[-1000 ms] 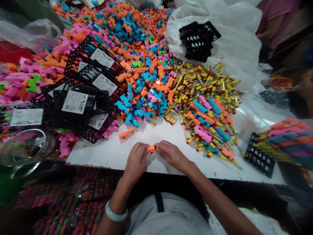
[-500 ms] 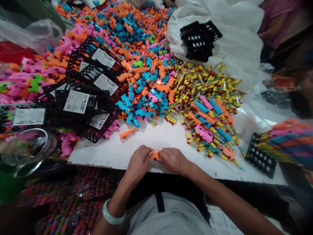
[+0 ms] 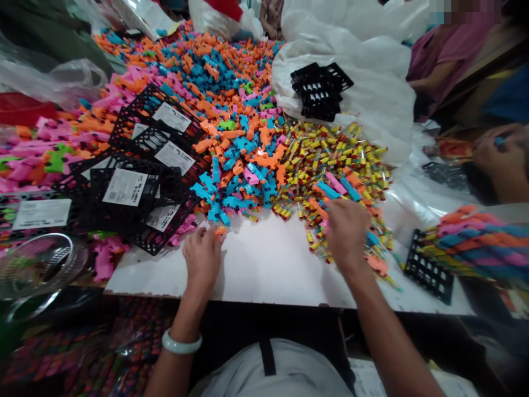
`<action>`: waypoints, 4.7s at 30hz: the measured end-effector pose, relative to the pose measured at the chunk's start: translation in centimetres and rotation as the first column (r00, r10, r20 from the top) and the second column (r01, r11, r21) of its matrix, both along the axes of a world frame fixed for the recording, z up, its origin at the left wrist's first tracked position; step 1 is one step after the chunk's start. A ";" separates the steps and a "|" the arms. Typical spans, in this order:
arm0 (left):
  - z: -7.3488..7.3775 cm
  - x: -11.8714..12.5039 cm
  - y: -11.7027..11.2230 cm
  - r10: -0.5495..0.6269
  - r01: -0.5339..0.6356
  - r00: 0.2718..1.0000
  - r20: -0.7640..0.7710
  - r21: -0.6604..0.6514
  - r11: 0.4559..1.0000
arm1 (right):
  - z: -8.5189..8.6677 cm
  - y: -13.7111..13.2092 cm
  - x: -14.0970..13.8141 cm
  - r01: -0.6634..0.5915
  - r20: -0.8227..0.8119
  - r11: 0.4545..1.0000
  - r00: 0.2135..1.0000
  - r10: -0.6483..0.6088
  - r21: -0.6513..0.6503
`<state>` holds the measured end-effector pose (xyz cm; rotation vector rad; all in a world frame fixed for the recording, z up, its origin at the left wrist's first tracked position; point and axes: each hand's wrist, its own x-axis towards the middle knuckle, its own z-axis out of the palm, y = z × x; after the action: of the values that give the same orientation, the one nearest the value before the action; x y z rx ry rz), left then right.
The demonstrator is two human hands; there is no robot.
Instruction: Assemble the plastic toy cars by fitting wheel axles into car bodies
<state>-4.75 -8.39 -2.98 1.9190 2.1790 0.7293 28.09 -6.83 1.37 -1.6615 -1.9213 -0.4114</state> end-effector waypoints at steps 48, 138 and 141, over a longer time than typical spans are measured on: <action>2.4 4.2 -2.0 -0.027 -0.001 0.997 -0.070 -0.375 0.927 | -4.3 3.4 -8.6 -0.431 -0.151 0.821 0.902 0.405 -0.375; 2.2 4.8 -3.2 -0.231 0.450 0.655 0.719 -0.126 0.884 | -2.5 -3.5 -8.5 -0.771 -0.869 0.593 0.439 0.228 -0.234; 2.0 4.7 -3.3 -0.235 0.401 0.715 0.658 -0.112 0.909 | -2.4 -3.7 -8.0 -0.700 -0.832 0.637 0.531 0.160 -0.324</action>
<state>-0.02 -11.74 -1.02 1.5499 1.3975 0.8331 20.13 -10.57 -1.08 -1.2076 -1.7656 1.1398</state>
